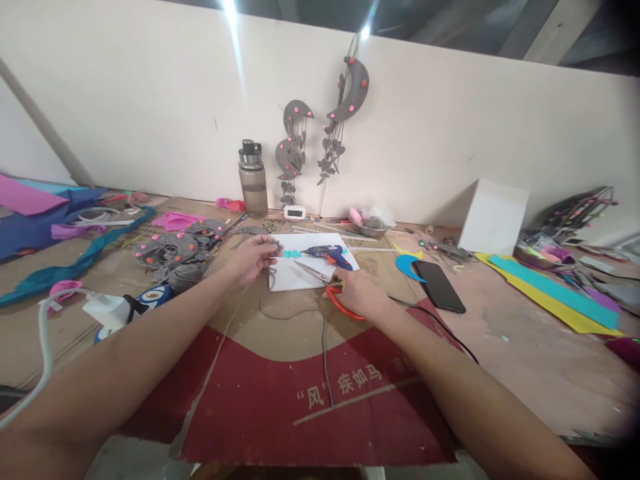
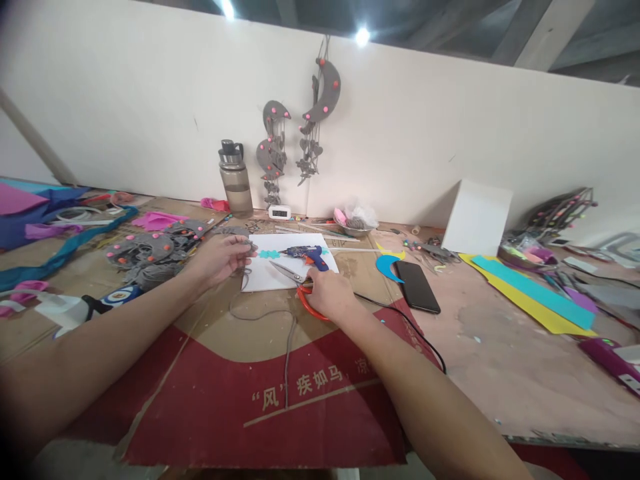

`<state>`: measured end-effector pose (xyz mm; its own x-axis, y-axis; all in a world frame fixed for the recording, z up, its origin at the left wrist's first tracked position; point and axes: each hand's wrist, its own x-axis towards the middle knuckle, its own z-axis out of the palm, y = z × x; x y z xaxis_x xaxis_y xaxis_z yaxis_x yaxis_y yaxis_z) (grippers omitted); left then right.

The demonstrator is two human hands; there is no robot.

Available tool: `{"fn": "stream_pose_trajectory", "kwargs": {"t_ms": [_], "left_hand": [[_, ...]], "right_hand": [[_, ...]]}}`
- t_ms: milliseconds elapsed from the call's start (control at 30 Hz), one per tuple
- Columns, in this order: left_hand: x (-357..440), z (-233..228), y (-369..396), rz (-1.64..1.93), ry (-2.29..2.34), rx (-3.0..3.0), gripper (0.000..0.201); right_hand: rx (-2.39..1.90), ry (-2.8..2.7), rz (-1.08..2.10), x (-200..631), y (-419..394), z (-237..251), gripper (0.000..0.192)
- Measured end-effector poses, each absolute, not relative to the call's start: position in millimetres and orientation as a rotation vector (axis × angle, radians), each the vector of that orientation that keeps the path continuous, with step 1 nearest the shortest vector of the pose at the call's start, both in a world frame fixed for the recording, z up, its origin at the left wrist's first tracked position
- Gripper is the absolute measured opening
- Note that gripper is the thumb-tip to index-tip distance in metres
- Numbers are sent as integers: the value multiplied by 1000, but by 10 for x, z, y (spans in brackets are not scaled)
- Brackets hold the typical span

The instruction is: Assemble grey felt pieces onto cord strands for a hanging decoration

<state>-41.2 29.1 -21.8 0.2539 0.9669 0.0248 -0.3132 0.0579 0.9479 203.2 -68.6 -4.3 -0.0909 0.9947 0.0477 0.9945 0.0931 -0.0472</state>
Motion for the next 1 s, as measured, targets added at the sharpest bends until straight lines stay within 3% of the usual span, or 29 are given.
{"fn": "stream_pose_trajectory", "kwargs": {"t_ms": [200, 367, 600, 767, 1000], "left_hand": [[-361, -353, 260, 1036, 924, 1280, 34], [-396, -189, 172, 834, 954, 1459, 35], [-367, 55, -53, 888, 868, 1536, 26], [-139, -113, -116, 981, 809, 1454, 27], [44, -368, -170, 1053, 741, 1436, 24]], "right_hand": [[-2088, -2320, -67, 2045, -758, 71, 41], [-1979, -2435, -41, 2110, -782, 100, 45], [-1787, -2332, -167, 2032, -822, 88, 30], [-1309, -1976, 132, 1852, -783, -79, 21], [-1219, -1580, 729, 1754, -726, -272, 20]]}}
